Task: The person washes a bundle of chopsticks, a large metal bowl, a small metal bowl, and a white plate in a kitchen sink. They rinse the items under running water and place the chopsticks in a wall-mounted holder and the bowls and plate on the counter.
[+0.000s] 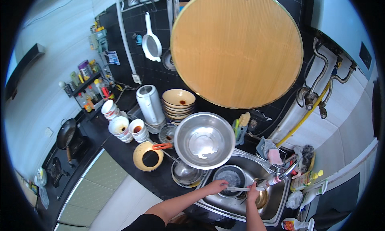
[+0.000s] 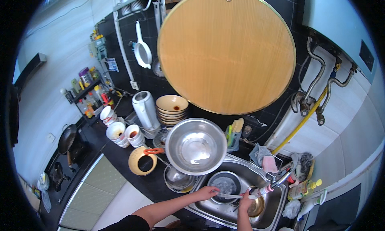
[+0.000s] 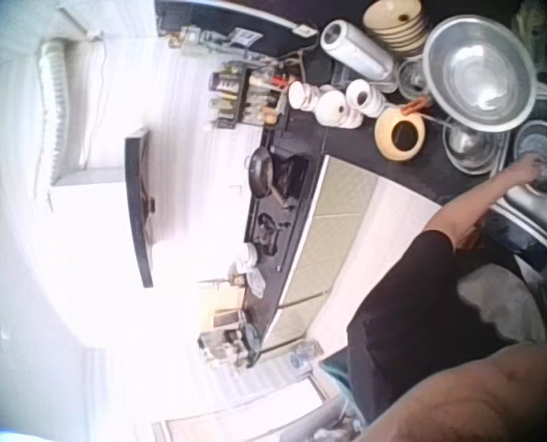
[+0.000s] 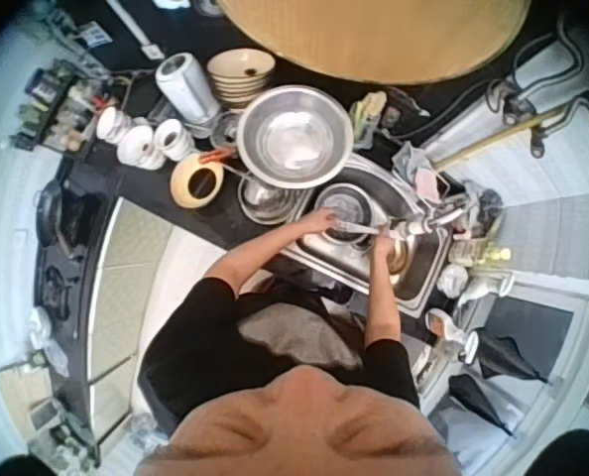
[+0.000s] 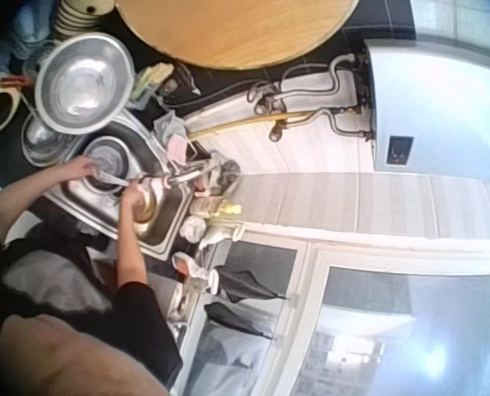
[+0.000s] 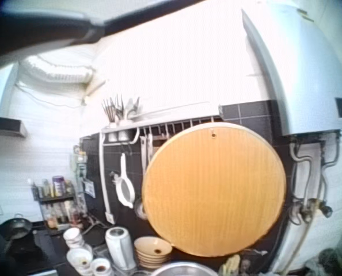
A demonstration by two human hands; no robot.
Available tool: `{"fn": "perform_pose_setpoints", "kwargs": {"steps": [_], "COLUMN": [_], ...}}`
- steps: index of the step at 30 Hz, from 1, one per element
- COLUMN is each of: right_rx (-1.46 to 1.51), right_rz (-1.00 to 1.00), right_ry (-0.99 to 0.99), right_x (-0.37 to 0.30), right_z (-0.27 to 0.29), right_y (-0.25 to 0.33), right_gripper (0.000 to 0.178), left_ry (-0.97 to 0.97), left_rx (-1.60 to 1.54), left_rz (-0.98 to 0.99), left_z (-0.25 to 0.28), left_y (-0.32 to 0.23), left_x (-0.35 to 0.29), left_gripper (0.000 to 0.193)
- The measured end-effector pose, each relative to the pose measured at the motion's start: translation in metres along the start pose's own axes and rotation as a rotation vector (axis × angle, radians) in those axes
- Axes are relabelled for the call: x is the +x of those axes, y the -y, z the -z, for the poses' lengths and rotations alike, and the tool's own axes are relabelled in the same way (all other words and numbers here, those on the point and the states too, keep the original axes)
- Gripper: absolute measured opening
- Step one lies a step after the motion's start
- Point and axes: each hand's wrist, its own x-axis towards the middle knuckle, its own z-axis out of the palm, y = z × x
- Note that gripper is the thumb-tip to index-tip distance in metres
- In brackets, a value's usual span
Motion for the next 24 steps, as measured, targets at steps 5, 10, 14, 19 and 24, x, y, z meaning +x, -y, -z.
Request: {"fn": "perform_pose_setpoints", "kwargs": {"steps": [5,10,14,19,24], "right_rx": [-0.188,-0.558,-0.468,-1.011,-0.454], "right_rz": [0.142,0.29,0.366,0.712,0.566], "right_ry": [0.163,0.314,0.343,0.077,0.283], "right_x": [-0.054,-0.1,-0.12,-0.09,-0.127], "right_z": [-0.019,-0.038,-0.075,-0.106,-0.174], "right_y": [0.017,0.063,0.142,0.191,0.299], "right_gripper": [0.029,0.027,0.027,0.037,0.038], "left_ry": [-0.056,-0.01,0.168,0.245,0.1], "left_rx": [-0.061,0.001,0.066,0.016,-0.01], "left_rz": [-0.057,-0.143,-0.183,-0.257,-0.488], "left_z": [0.018,0.035,0.073,0.132,0.208], "left_y": [0.017,-0.005,-0.043,-0.097,-0.149], "left_x": [-0.028,-0.047,-0.059,-0.093,-0.114], "left_gripper": [0.024,0.023,0.027,0.028,0.037]}}
